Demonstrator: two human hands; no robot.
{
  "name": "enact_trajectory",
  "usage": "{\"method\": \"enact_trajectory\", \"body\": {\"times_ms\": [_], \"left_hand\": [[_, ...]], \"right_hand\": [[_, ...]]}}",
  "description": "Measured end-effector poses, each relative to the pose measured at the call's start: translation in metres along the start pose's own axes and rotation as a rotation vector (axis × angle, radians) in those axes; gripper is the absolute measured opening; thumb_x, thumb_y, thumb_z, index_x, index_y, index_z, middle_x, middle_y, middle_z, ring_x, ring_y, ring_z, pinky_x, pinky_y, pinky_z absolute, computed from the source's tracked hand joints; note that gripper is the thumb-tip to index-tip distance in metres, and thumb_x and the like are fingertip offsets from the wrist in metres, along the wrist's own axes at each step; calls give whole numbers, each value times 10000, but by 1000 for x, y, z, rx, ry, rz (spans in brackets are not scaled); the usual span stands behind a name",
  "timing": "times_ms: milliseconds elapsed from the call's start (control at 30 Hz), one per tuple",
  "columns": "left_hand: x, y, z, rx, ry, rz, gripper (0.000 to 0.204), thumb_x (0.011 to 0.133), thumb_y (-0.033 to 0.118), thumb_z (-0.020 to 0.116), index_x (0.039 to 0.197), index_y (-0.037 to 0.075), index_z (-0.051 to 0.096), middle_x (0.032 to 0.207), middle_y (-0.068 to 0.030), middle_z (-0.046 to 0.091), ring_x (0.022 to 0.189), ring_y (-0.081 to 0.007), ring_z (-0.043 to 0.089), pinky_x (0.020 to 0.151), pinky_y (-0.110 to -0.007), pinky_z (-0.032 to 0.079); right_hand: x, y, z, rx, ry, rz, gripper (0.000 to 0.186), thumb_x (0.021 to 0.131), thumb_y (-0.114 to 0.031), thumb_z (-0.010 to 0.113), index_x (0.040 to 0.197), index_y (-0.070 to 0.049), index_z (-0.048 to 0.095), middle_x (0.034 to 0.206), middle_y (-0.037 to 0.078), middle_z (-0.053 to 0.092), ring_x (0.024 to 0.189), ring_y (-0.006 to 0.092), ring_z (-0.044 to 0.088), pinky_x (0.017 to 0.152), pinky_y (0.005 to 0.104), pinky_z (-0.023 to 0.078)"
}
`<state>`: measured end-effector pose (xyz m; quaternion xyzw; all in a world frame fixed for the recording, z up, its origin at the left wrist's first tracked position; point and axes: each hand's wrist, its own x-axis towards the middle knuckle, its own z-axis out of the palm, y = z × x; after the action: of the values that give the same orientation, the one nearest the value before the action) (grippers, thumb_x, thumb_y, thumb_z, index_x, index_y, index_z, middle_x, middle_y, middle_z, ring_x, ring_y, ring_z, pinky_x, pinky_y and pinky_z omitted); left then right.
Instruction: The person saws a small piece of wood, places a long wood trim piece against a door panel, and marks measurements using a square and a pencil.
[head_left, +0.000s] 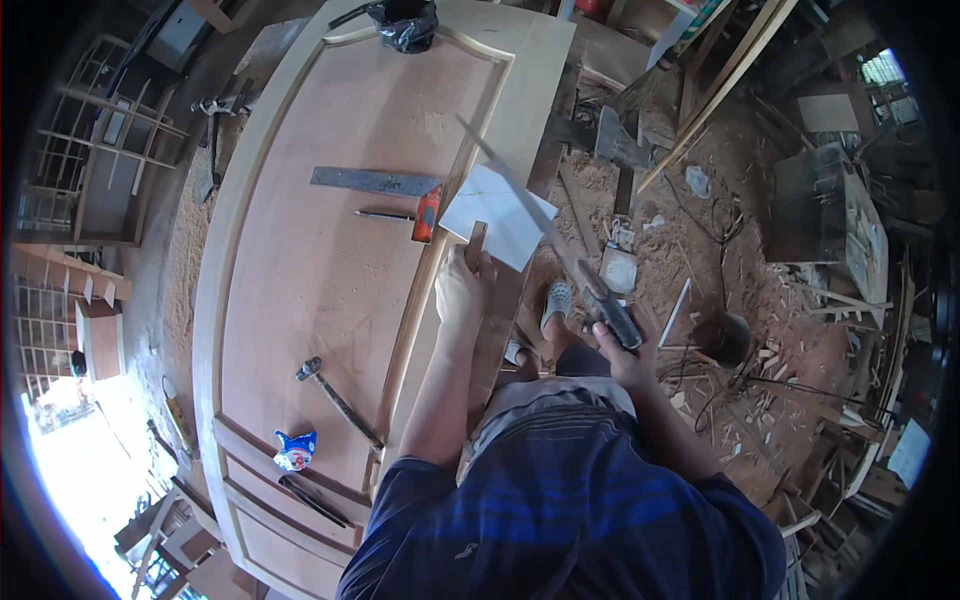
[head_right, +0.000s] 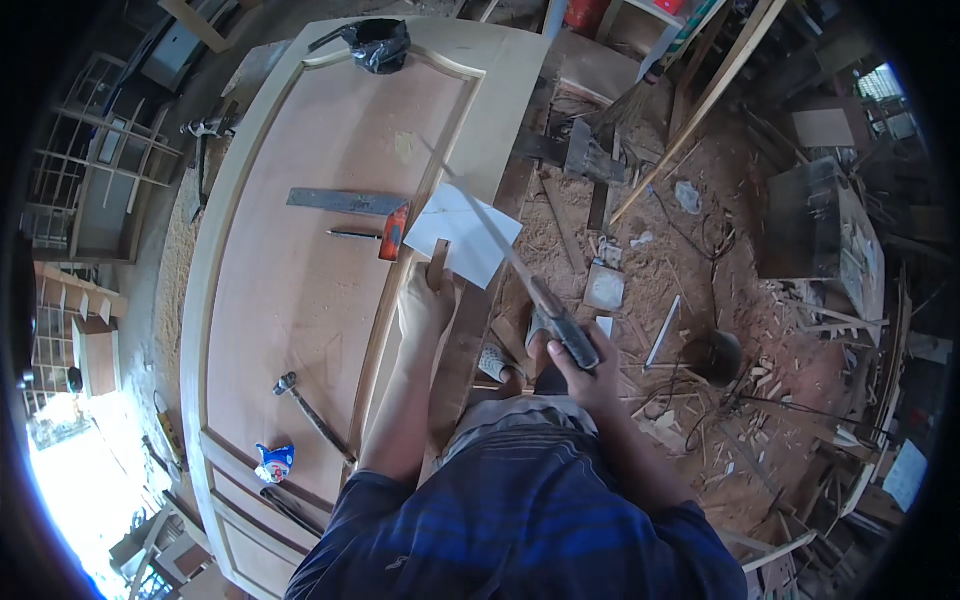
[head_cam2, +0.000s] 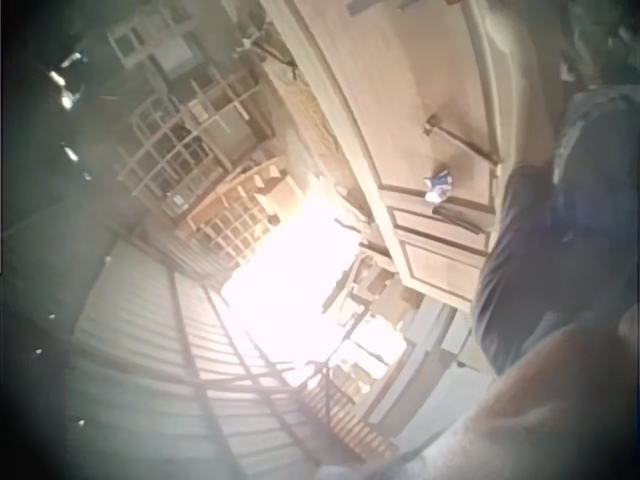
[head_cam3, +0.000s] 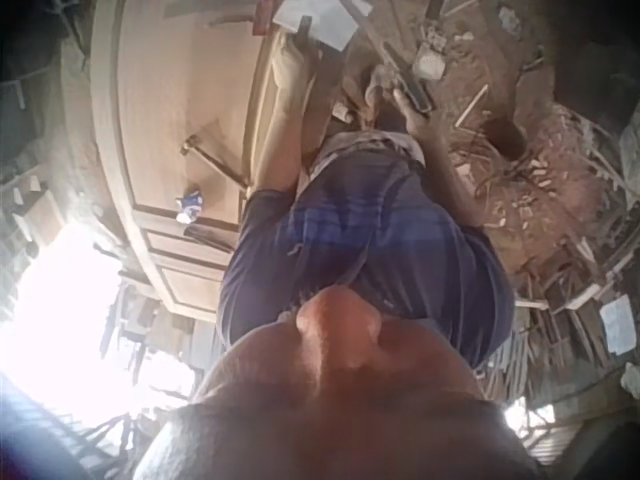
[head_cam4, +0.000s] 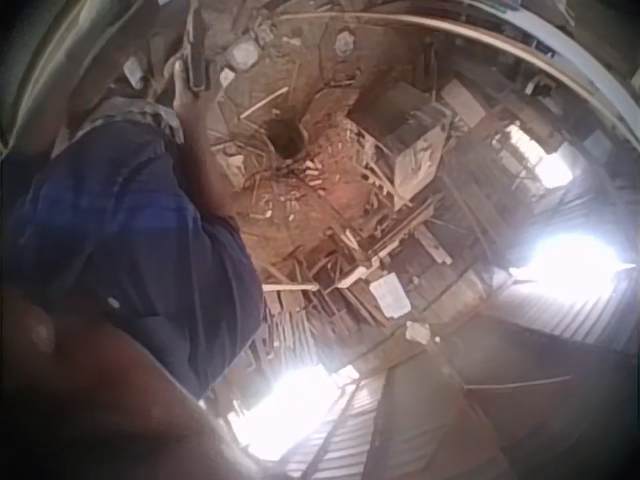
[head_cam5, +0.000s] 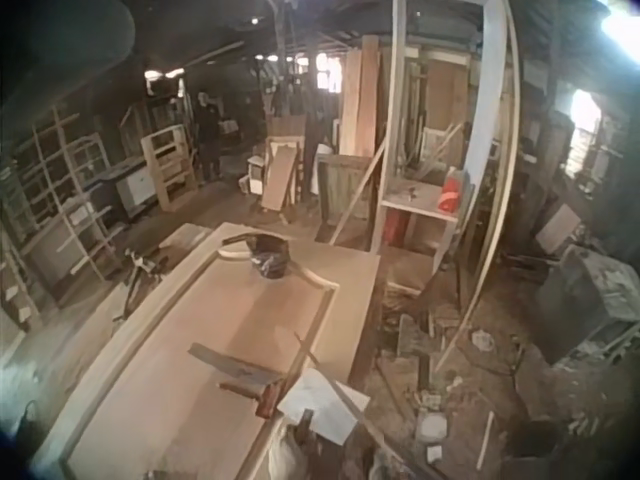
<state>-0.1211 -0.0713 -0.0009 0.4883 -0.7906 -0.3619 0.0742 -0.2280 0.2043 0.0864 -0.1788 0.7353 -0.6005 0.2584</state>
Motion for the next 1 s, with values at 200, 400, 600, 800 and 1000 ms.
{"method": "enact_trajectory", "body": {"times_ms": [200, 400, 600, 800, 1000], "left_hand": [[6, 11, 8, -74, 150, 52, 422, 1026, 343, 736, 1191, -37, 655, 1024, -307, 786, 998, -517, 776, 883, -598, 606], [7, -1, 16, -57, 222, 80, 380, 1090, 349, 660, 1164, -23, 681, 1022, -301, 793, 964, -511, 775, 854, -595, 604], [15, 14, 11, 93, 101, 15, 502, 1149, 406, 536, 1080, -25, 785, 991, -324, 786, 968, -517, 776, 859, -594, 603], [20, 13, 13, 185, 98, -89, 630, 1192, 457, 429, 1050, -3, 836, 969, -300, 792, 966, -520, 771, 865, -624, 594], [17, 11, 19, 275, 161, -43, 723, 1218, 462, 362, 893, -8, 806, 826, -275, 777, 814, -503, 775, 722, -593, 609]], "right_hand": [[-11, 5, 6, -28, -69, -51, 171, 992, -112, 840, 1029, -32, 693, 825, 7, 653, 696, 90, 573, 652, 294, 450], [-36, 16, 7, -59, -89, -30, 206, 970, -123, 862, 1044, -15, 704, 822, 20, 648, 748, 111, 575, 686, 312, 461], [-55, 24, 11, -155, -106, -80, 221, 974, -128, 869, 1005, -38, 669, 780, 56, 682, 693, 156, 662, 646, 341, 510], [-66, 32, 16, -207, -126, -132, 253, 949, -160, 886, 1044, -47, 681, 765, 112, 682, 652, 273, 703, 626, 379, 532], [-74, 30, 14, -210, -163, -118, 276, 945, -177, 889, 1062, -51, 673, 808, 131, 723, 696, 287, 763, 655, 386, 565]]}}
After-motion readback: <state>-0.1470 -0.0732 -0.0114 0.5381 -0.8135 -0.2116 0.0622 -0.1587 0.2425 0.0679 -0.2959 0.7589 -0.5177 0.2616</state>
